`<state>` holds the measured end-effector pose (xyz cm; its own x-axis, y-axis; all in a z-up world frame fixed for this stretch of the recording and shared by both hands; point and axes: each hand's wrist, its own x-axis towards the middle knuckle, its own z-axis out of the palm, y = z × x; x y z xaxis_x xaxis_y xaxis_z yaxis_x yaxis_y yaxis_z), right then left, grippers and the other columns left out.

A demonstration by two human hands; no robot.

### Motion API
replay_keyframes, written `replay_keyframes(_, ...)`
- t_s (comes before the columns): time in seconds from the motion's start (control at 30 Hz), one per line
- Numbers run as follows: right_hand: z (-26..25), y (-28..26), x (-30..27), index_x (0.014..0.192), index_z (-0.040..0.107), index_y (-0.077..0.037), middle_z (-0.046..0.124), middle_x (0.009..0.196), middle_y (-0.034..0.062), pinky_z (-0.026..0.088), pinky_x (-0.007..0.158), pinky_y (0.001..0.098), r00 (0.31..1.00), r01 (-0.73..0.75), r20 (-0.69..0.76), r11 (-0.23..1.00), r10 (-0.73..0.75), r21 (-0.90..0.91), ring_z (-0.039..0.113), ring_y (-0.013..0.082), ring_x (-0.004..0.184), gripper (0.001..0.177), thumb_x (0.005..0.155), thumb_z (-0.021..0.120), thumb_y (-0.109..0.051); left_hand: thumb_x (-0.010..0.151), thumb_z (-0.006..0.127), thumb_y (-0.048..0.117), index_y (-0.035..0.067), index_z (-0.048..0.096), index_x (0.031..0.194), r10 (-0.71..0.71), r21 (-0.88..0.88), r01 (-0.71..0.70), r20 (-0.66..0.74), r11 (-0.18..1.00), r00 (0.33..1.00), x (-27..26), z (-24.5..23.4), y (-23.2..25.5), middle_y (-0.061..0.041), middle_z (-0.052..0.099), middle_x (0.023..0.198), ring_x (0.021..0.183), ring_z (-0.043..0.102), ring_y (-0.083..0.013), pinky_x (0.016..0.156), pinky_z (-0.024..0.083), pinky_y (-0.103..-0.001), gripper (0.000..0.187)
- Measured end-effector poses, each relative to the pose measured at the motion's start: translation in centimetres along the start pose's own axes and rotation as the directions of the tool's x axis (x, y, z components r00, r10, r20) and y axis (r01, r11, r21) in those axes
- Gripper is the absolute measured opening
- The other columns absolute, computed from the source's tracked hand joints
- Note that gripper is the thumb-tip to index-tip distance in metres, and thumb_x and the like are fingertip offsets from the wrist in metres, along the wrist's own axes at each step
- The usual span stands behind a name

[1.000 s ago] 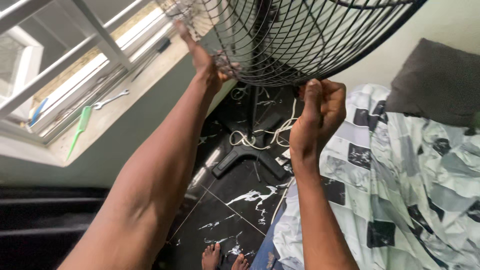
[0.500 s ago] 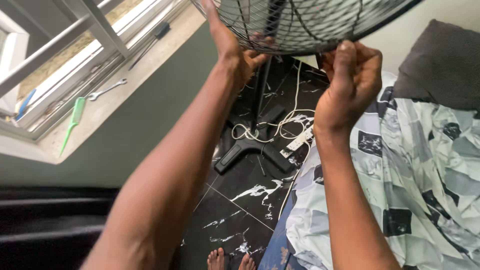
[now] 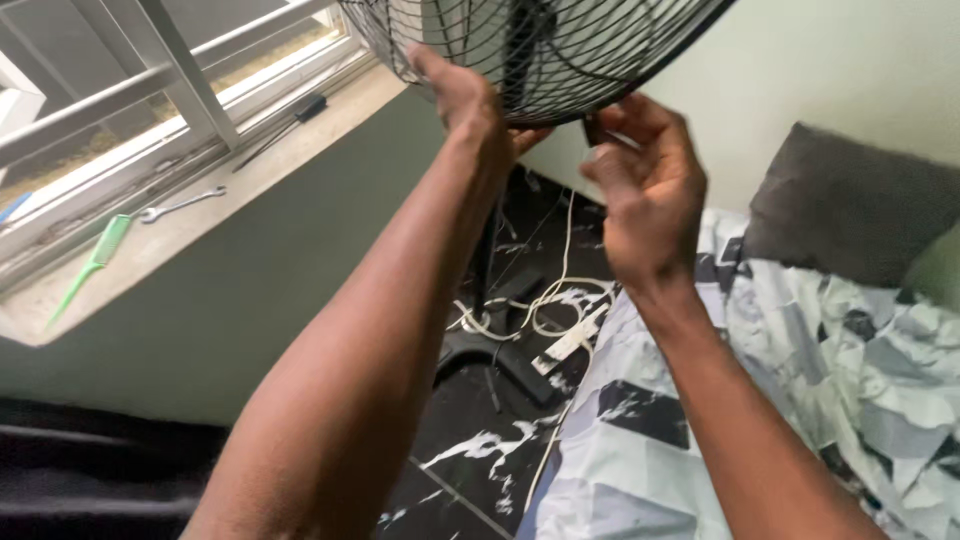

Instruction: The person assembles a standing fan by attaching the front and rear wire cages to the fan head. They align the cages, press them into place, and adjust the fan's orientation before plugging it into a power strip.

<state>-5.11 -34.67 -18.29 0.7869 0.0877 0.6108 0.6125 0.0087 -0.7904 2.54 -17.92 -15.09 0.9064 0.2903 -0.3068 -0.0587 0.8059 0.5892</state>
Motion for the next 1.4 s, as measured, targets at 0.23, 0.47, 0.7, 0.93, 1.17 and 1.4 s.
replay_keyframes(0.23,-2.9,-2.0,-0.7,0.166,0.025,-0.007,0.045,0.162,0.0246,0.05,0.113,0.0425,0.955,0.094,0.295,0.975,-0.031,-0.203,0.054,0.0353,0.147,0.077,0.1,0.065,0.0,0.082,0.011,0.083,0.007,0.025,0.156,0.063,0.069,-0.066,0.048,0.995,0.997,0.5,-0.6,-0.4,-0.03,0.053,0.142,0.121,0.063,-0.0459,0.087,0.062,-0.059,0.107)
replay_keyframes(0.47,-4.3,1.3,0.5,0.167,-0.001,-0.015,0.019,0.171,0.0256,0.036,0.13,0.0478,0.843,0.528,0.31,0.571,-0.439,-0.628,0.029,0.0389,0.159,0.115,0.099,0.092,-0.017,0.084,0.014,0.085,0.001,0.028,0.155,0.032,0.04,-0.035,0.078,0.999,0.996,2.0,-0.4,-0.6,-0.035,0.056,0.141,0.12,0.067,-0.0467,0.086,0.062,-0.058,0.111)
replay_keyframes(0.7,-6.7,2.1,4.4,0.165,-0.012,-0.015,-0.007,0.172,0.025,0.013,0.135,0.0523,0.76,0.573,0.44,0.174,-0.478,-0.801,-0.001,0.0381,0.161,0.131,0.084,0.085,-0.051,0.078,0.011,0.086,0.005,0.03,0.154,0.017,0.042,-0.023,0.141,0.999,0.99,2.1,-0.6,-0.3,-0.032,0.055,0.143,0.115,0.065,-0.0453,0.087,0.056,-0.062,0.112)
replay_keyframes(0.93,-7.1,-0.8,6.2,0.169,-0.007,-0.02,-0.01,0.17,0.0258,0.012,0.134,0.0601,0.709,0.61,0.553,-0.014,-0.438,-0.792,-0.004,0.0382,0.163,0.144,0.073,0.087,-0.07,0.086,0.015,0.085,0.002,0.019,0.159,-0.008,0.018,0.007,0.034,1.0,0.999,1.0,-0.2,-0.1,-0.038,0.048,0.147,0.122,0.065,-0.0484,0.09,0.061,-0.058,0.111)
replay_keyframes(1.17,-6.8,-0.5,6.1,0.17,-0.007,-0.017,-0.011,0.171,0.0282,0.012,0.134,0.0609,0.683,0.633,0.573,-0.025,-0.453,-0.774,-0.005,0.0381,0.163,0.143,0.075,0.084,-0.074,0.083,0.012,0.086,0.009,0.017,0.161,0.029,0.136,-0.028,-0.007,0.99,1.0,0.8,-0.7,-0.4,-0.032,0.035,0.153,0.127,0.057,-0.048,0.09,0.064,-0.057,0.11)
replay_keyframes(1.4,-6.7,-0.1,6.3,0.168,-0.003,-0.008,0.001,0.167,0.0296,0.024,0.131,0.0582,0.625,0.684,0.612,-0.038,-0.485,-0.728,0.01,0.0419,0.161,0.135,0.084,0.088,-0.061,0.082,0.007,0.085,0.008,0.019,0.159,0.056,0.134,-0.069,0.094,0.989,0.994,1.3,-0.9,-0.4,-0.033,0.046,0.148,0.124,0.062,-0.0465,0.085,0.062,-0.056,0.11)
